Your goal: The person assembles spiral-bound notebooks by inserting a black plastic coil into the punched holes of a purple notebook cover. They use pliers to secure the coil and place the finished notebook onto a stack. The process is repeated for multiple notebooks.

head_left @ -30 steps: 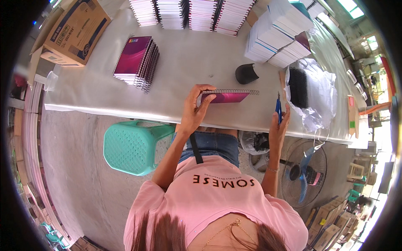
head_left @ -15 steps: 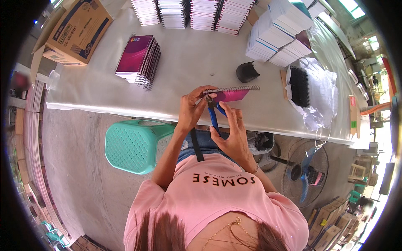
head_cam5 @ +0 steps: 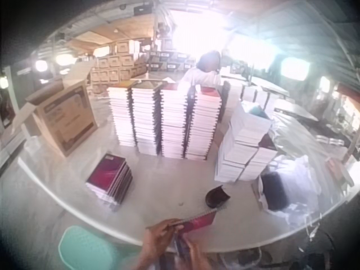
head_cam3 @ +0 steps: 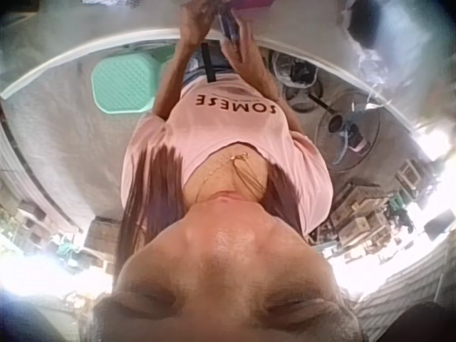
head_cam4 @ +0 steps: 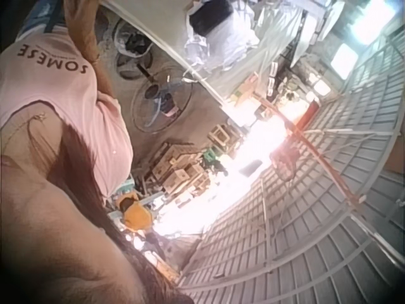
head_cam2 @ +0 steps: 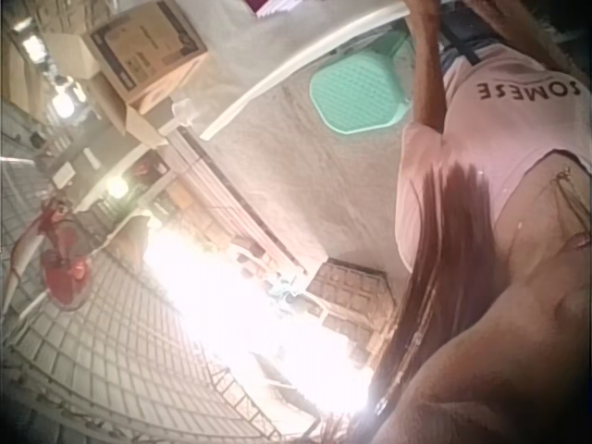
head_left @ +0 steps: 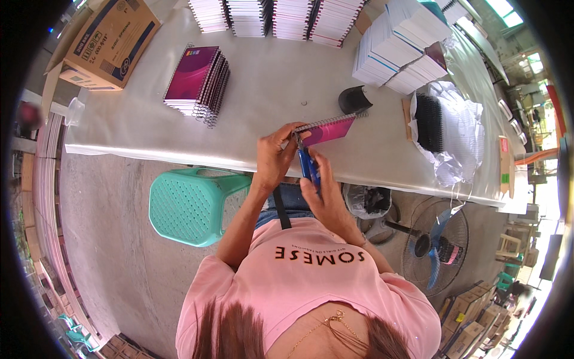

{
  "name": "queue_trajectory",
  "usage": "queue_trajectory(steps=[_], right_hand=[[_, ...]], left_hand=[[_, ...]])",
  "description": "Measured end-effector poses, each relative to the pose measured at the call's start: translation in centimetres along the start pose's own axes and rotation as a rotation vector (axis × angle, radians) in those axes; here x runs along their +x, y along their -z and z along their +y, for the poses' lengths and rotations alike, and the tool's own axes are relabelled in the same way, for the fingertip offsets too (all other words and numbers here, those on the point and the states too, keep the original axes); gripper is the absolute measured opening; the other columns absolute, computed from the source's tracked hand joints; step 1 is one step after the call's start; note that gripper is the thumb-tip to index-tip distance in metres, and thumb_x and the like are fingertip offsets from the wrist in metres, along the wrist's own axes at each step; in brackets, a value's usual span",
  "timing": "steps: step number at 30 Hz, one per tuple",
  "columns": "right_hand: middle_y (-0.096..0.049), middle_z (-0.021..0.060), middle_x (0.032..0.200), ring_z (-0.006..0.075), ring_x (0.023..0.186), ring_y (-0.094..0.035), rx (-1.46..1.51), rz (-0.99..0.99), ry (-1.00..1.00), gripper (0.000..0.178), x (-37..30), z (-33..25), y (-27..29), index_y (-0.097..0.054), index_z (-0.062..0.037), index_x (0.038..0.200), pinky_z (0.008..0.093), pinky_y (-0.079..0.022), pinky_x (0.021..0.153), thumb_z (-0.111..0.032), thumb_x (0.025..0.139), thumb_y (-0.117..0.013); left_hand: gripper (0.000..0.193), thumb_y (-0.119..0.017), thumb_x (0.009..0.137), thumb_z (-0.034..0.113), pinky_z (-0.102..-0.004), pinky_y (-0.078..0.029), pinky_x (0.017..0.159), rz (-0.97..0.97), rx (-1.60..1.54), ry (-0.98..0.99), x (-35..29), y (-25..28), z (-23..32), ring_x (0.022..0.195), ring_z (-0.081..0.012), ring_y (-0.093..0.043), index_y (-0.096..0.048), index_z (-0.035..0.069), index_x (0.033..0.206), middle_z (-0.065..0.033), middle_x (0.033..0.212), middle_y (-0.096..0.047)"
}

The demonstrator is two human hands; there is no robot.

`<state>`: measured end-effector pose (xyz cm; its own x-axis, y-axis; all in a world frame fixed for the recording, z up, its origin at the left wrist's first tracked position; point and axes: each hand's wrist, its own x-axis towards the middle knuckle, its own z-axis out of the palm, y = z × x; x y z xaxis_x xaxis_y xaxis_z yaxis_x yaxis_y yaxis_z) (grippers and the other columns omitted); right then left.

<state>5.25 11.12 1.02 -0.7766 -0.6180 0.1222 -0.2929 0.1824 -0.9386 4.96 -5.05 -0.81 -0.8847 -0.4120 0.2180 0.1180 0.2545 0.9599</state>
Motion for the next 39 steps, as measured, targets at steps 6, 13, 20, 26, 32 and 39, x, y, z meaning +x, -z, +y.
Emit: queue_trajectory(steps=[6,13,20,26,32,39], right_hand=[[-0.051,0.0107,0.112,0.0168,0.086,-0.054,1.008,-0.284,-0.422,0.060,0.1,-1.1,1.0,-0.029,-0.0095,0.150,0.0321,-0.047,0.073,-0.045,0.103,-0.040],[-0.033,0.0205,0.152,0.0380,0.140,-0.031,-0.284,0.108,-0.091,0.059,0.8,3.4,7.0,-0.021,-0.0066,0.154,0.0512,-0.025,0.114,-0.027,0.104,-0.045],[-0.047,0.0169,0.139,0.0360,0.124,-0.045,-0.879,0.459,-0.007,0.053,1.2,9.8,12.9,-0.034,-0.0068,0.148,0.0485,-0.027,0.109,-0.016,0.099,-0.050],[-0.051,0.0158,0.135,0.0345,0.123,-0.046,-0.957,0.501,-0.004,0.053,1.3,10.3,12.7,-0.037,-0.0102,0.147,0.0485,-0.029,0.108,-0.015,0.097,-0.053],[-0.053,0.0151,0.126,0.0272,0.117,-0.051,-0.708,0.587,0.044,0.050,4.2,10.2,17.5,-0.045,-0.0080,0.143,0.0413,-0.040,0.100,-0.015,0.096,-0.060],[-0.059,0.0111,0.113,0.0195,0.101,-0.056,-0.312,0.790,0.210,0.044,11.5,4.5,24.3,-0.051,-0.0042,0.137,0.0337,-0.046,0.091,-0.019,0.097,-0.060]], left_hand=[[0.020,-0.059,0.094,0.002,-0.0260,-0.053,0.073,0.077,-0.040,0.074,-0.7,-0.1,0.9,0.080,-0.0102,-0.064,-0.068,-0.002,0.112,-0.0093,0.092,-0.074],[0.023,-0.066,0.094,0.011,-0.0235,-0.049,0.069,0.463,0.210,-0.088,2.2,6.0,3.7,0.074,-0.0092,-0.056,-0.068,0.001,0.114,-0.0058,0.090,-0.069],[0.032,-0.066,0.097,0.022,-0.0171,-0.041,0.060,0.807,0.112,-0.333,7.5,15.5,4.3,0.068,-0.0045,-0.054,-0.065,-0.005,0.114,-0.0032,0.079,-0.067],[0.033,-0.070,0.094,0.027,-0.0215,-0.042,0.057,0.893,0.237,-0.309,8.6,18.3,-0.1,0.065,-0.0062,-0.052,-0.068,-0.005,0.105,-0.0030,0.078,-0.066],[0.043,-0.068,0.092,0.040,-0.0358,-0.047,0.078,0.893,0.363,-0.156,8.2,19.7,-3.8,0.087,-0.0195,-0.055,-0.067,-0.003,0.100,-0.0120,0.093,-0.062],[0.043,-0.067,0.093,0.041,-0.0383,-0.042,0.092,0.846,0.267,-0.090,7.7,18.5,-4.9,0.100,-0.0228,-0.052,-0.065,-0.002,0.102,-0.0129,0.103,-0.056]])
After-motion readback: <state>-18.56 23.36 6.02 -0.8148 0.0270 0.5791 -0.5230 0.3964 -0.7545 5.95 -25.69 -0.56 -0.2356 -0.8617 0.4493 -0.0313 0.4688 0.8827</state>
